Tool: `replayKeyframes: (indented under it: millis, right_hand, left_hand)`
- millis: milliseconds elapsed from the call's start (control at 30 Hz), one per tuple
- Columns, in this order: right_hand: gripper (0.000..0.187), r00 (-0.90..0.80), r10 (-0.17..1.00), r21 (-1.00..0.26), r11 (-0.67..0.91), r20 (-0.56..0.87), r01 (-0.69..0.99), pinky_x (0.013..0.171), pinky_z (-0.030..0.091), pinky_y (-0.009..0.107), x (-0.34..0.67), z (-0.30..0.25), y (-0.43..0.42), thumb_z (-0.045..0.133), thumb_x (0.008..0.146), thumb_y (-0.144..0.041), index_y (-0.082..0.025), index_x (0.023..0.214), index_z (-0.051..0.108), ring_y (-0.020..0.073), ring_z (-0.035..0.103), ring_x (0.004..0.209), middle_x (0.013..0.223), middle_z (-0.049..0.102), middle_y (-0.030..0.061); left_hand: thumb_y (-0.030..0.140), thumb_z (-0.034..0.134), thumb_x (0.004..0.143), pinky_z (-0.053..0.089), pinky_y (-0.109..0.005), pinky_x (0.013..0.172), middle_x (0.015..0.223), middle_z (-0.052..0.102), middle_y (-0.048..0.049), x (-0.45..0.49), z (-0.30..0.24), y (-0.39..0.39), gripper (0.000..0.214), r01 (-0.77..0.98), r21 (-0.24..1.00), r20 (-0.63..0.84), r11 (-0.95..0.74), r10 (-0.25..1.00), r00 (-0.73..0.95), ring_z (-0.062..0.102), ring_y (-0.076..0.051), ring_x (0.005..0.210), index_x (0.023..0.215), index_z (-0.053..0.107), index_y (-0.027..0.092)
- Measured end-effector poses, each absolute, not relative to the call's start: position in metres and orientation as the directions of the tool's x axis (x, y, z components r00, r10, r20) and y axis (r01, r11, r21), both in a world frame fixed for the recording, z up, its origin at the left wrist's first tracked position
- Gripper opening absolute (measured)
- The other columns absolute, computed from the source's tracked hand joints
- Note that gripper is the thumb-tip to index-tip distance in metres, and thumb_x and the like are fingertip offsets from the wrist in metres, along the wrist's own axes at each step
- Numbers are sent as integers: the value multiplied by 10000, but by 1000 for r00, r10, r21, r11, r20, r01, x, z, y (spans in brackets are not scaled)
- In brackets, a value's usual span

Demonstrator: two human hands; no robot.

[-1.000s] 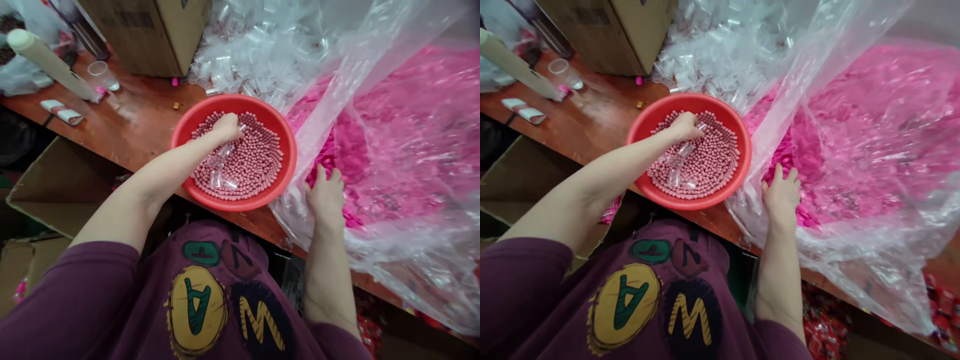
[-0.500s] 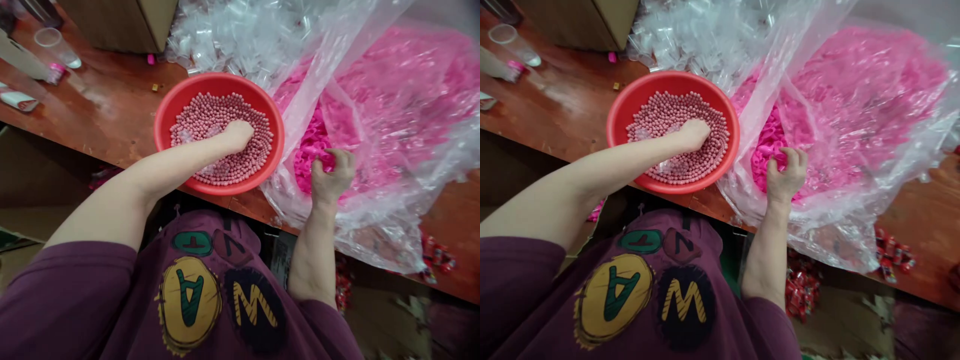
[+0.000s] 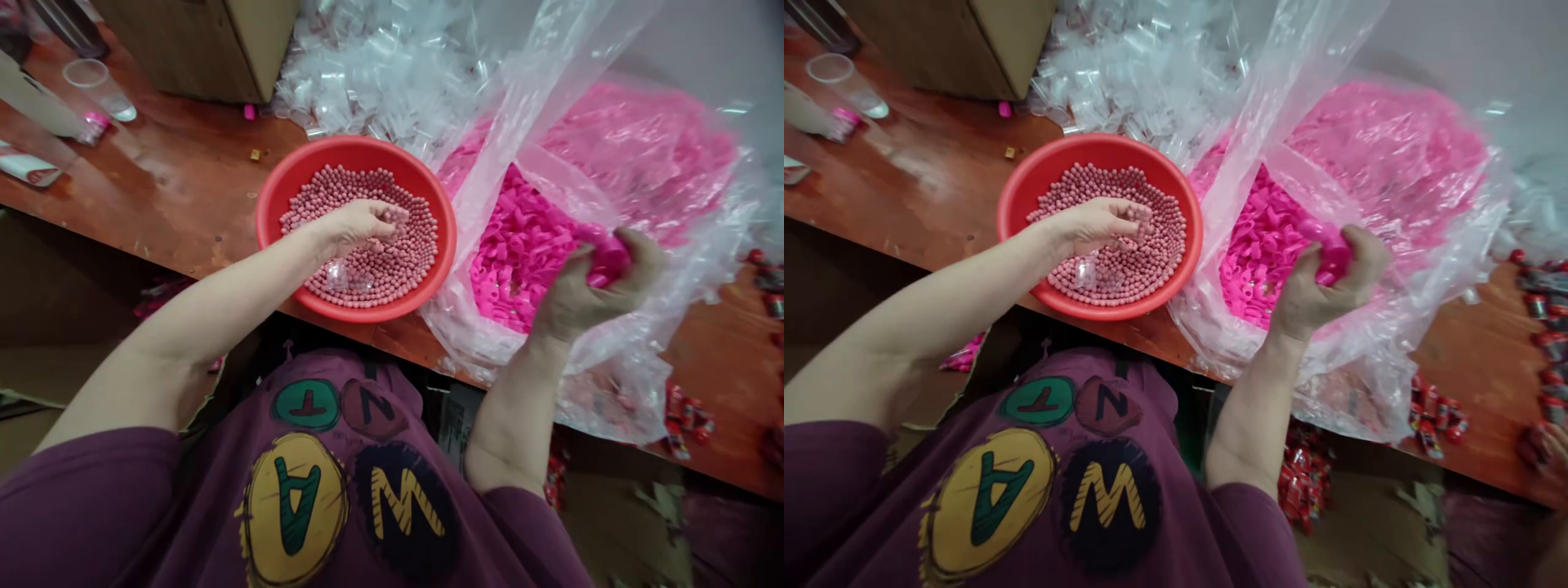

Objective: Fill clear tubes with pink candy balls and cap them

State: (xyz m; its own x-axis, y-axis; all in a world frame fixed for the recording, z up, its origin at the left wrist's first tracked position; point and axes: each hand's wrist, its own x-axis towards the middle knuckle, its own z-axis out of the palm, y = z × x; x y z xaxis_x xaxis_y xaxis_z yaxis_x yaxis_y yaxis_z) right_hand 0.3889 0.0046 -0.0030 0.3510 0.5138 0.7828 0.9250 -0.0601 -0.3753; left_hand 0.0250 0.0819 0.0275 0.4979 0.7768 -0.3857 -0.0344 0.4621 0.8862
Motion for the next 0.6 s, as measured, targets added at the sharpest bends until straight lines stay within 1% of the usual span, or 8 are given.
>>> replayKeyframes:
  millis: [67,100,200,233,300,467,533,600]
  right_hand:
    - [407,307,506,-347,-16,806,938,1066,585,533,370,3,9,552,835,-147,-160,1228,657,330,722,1181,1185,712,182]
    - [374,306,529,-354,-11,792,935,1058,585,505,360,5,10,573,857,-147,-157,1217,678,319,728,1158,1174,733,185]
    - [329,283,747,-372,-52,601,927,1123,541,475,338,7,14,607,980,-190,-149,1290,712,307,705,1204,1264,764,214]
    - [325,282,801,-380,-74,529,922,1137,527,474,335,6,14,618,999,-199,-148,1303,720,307,698,1208,1281,771,222]
    - [328,302,856,-397,-126,419,909,1131,517,469,333,2,14,633,1000,-202,-141,1306,733,304,690,1189,1283,784,226]
    - [319,409,859,-430,-257,308,865,1044,544,425,338,-5,12,685,977,-222,-179,1281,772,275,708,1034,1210,823,163]
    - [342,443,849,-415,-306,288,856,1034,555,424,339,-4,9,702,980,-208,-170,1312,779,274,721,1006,1199,821,160]
    - [365,436,865,-348,-341,248,873,1073,549,453,337,-1,7,746,965,-207,-167,1324,794,302,734,1079,1270,798,184]
  left_hand:
    - [-30,652,907,540,-313,809,969,752,-22,17,35,72,295,-127,848,-387,515,764,517,716,-143,845,1109,695,180]
    - [-30,629,925,545,-306,807,982,757,-27,13,38,66,297,-169,839,-370,517,770,519,729,-143,860,1127,665,185]
    - [-36,608,941,553,-286,797,943,752,-26,2,43,50,283,-233,845,-329,481,812,482,733,-137,838,1111,609,191]
    - [-47,603,933,546,-276,779,910,741,-20,-2,43,46,282,-229,853,-331,470,824,459,718,-130,801,1090,608,187]
    - [-59,589,925,522,-263,730,866,716,-11,-9,42,41,267,-198,859,-358,471,831,425,677,-116,731,1047,627,175]
    - [3,603,976,441,-253,615,839,696,-25,-22,38,40,192,-105,869,-425,484,837,344,579,-106,640,905,658,173]
    - [19,599,990,457,-251,627,842,700,-29,-26,38,40,196,-106,865,-432,491,834,343,582,-109,646,897,674,174]
    - [32,590,999,518,-267,681,844,697,-28,-28,39,39,189,-153,844,-436,514,823,364,634,-126,688,913,679,175]
